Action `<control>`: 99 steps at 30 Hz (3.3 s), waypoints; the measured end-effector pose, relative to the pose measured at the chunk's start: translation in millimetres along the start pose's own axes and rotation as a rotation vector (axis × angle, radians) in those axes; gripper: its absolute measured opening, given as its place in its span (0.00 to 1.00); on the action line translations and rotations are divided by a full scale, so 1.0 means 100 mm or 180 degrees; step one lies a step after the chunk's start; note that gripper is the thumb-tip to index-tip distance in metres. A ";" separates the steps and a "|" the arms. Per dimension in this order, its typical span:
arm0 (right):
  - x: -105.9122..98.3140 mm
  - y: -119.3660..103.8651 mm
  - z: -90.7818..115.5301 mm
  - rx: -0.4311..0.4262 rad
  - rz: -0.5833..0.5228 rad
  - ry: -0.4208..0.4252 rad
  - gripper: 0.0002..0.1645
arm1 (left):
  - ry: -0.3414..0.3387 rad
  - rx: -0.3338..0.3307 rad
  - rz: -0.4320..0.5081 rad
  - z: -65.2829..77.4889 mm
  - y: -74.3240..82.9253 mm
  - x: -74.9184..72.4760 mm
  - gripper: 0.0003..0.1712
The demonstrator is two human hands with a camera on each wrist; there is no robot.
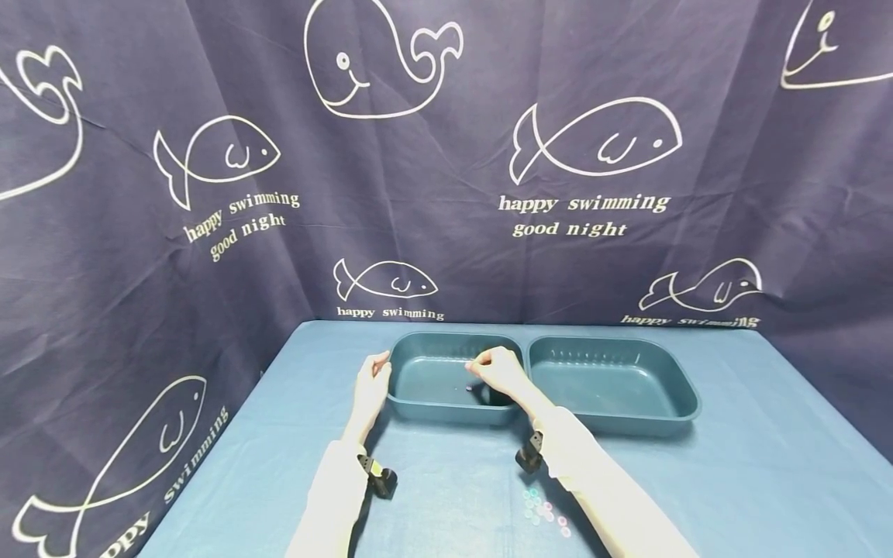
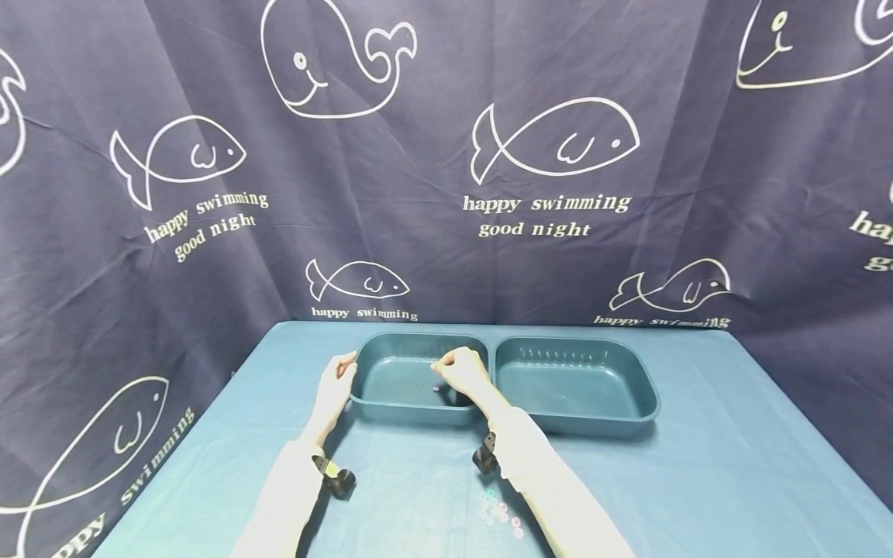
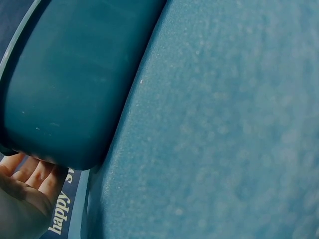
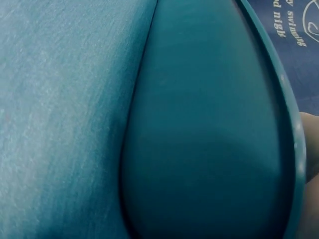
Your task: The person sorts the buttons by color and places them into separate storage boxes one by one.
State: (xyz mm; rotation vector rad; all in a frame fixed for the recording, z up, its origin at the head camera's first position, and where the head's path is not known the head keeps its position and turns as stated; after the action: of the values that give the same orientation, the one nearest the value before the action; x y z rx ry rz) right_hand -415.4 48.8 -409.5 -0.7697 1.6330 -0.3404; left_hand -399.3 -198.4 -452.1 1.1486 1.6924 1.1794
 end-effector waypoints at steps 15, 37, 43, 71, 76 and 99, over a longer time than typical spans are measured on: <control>-0.15 -0.18 0.13 -0.0450 -0.0060 -0.0049 0.06 | -0.0028 -0.0066 0.0035 -0.01 0.00 0.01 0.18; -0.62 -0.03 0.90 -0.0733 -0.0238 -0.0081 0.04 | -0.0115 -0.0149 0.0079 0.00 -0.01 -0.01 0.18; -0.78 0.06 1.15 -0.0773 -0.0131 0.0039 0.04 | -0.0184 -0.0147 0.0066 0.00 0.00 0.00 0.19; -0.79 0.30 1.54 -0.0735 -0.0258 -0.0135 0.04 | -0.0137 -0.0183 -0.0047 0.00 0.01 -0.02 0.19; -0.76 0.32 1.61 -0.0782 -0.0316 -0.0141 0.05 | -0.0173 -0.0201 -0.0040 0.03 -0.01 0.01 0.19; -0.66 0.46 1.76 -0.0766 -0.0450 -0.0448 0.05 | -0.0121 -0.0159 0.0041 -0.01 -0.01 0.01 0.18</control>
State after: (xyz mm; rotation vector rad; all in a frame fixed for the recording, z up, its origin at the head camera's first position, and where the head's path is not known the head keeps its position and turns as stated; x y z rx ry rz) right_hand -257.6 160.3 -425.9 -1.0709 1.5063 -0.1862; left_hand -400.4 -198.2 -452.6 1.1459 1.6207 1.1938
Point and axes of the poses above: each hand's wrist, its own z-axis away from the middle knuckle, its own x-axis out of the palm, y = z × x, the point moved 7 cm from there along -z, towards the middle knuckle, and after that the axes turned 7 degrees about z, right-handed, at the moved point
